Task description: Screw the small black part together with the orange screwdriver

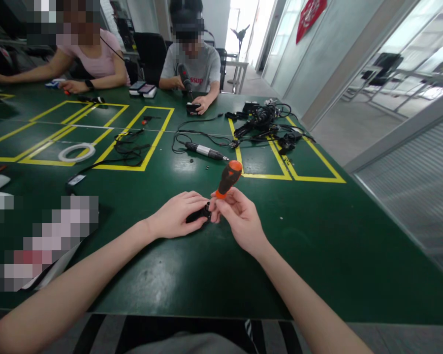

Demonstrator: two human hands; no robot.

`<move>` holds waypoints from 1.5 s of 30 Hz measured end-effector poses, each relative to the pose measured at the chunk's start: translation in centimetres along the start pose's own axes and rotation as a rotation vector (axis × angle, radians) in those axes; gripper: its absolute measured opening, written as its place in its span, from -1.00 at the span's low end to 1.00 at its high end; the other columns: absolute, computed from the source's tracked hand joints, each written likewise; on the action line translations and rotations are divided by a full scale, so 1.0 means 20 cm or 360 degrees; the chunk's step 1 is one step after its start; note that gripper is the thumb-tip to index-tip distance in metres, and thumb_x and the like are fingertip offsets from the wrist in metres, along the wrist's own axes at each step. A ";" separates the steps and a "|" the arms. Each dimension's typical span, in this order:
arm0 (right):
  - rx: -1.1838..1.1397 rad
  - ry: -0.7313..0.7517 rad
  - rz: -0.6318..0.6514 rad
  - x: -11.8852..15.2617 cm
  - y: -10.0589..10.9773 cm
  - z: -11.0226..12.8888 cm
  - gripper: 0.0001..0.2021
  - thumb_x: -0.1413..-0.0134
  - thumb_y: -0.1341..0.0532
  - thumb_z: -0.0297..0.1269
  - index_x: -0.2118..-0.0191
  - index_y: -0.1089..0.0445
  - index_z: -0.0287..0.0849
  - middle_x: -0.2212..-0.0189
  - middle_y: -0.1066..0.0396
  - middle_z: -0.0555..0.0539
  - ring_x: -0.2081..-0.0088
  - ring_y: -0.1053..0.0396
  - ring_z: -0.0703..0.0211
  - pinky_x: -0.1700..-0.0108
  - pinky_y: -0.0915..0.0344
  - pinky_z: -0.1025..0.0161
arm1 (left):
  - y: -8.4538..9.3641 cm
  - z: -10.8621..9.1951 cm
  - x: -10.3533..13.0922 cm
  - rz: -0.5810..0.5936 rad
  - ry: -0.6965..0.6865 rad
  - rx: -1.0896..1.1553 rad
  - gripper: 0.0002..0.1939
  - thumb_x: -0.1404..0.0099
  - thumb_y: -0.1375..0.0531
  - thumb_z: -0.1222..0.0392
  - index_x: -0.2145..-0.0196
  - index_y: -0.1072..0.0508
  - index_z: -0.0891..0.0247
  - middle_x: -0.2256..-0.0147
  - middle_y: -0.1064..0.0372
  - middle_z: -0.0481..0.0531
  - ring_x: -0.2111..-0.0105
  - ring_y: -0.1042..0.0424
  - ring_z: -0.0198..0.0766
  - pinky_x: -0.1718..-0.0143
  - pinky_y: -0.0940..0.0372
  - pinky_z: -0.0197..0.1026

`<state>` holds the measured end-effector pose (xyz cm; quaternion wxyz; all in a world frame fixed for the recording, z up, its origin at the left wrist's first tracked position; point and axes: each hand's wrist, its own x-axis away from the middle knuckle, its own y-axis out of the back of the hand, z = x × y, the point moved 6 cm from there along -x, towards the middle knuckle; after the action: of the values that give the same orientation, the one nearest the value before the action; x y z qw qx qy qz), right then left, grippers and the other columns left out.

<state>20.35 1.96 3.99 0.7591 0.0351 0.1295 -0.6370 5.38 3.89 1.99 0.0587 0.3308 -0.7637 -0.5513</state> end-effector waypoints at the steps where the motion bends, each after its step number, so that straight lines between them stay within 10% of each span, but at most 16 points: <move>1: -0.0004 0.0009 -0.0007 0.00 0.00 0.00 -0.66 -0.15 -0.46 0.04 0.19 -0.46 -0.09 0.43 -0.52 0.02 0.51 -0.45 0.25 0.42 -0.48 0.25 | 0.00 0.00 0.00 0.0002 0.0000 0.0010 -0.75 -0.48 -0.15 0.11 0.02 -0.53 0.27 -0.09 -0.55 0.17 -0.06 -0.50 -0.02 -0.11 -0.39 0.04; 14: 0.0156 0.0109 -0.0059 0.00 0.00 -0.02 -0.60 -0.25 -0.33 0.15 0.33 -0.47 -0.12 0.52 -0.40 0.04 0.58 -0.33 0.28 0.48 -0.37 0.24 | -0.05 0.02 -0.01 0.0070 0.0069 -0.0027 -0.53 -0.50 -0.11 0.11 -0.29 -0.36 0.25 -0.35 -0.28 0.29 -0.32 -0.32 0.06 -0.35 -0.21 0.21; 33: 0.0181 0.0082 -0.0361 -0.01 0.07 -0.03 -0.69 0.19 -0.61 -0.17 0.40 -0.52 -0.12 0.58 -0.49 0.04 0.61 -0.39 0.25 0.58 -0.35 0.28 | -0.08 0.04 -0.02 0.0054 0.0064 -0.0081 -0.52 -0.55 -0.12 -0.01 -0.29 -0.35 0.28 -0.29 -0.38 0.24 -0.31 -0.32 0.02 -0.33 -0.20 0.12; 45: 0.0087 0.0133 -0.0202 0.01 0.01 -0.02 -0.63 -0.08 -0.49 0.06 0.28 -0.44 -0.09 0.45 -0.59 -0.01 0.55 -0.46 0.23 0.46 -0.48 0.23 | -0.09 0.04 -0.02 0.0048 0.0095 -0.0061 -0.55 -0.54 -0.15 0.00 -0.27 -0.37 0.26 -0.28 -0.39 0.23 -0.31 -0.32 0.00 -0.31 -0.23 0.13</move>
<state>20.55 1.87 3.61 0.7098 0.0743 0.1456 -0.6851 6.05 4.50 0.24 0.0962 0.3342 -0.7558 -0.5547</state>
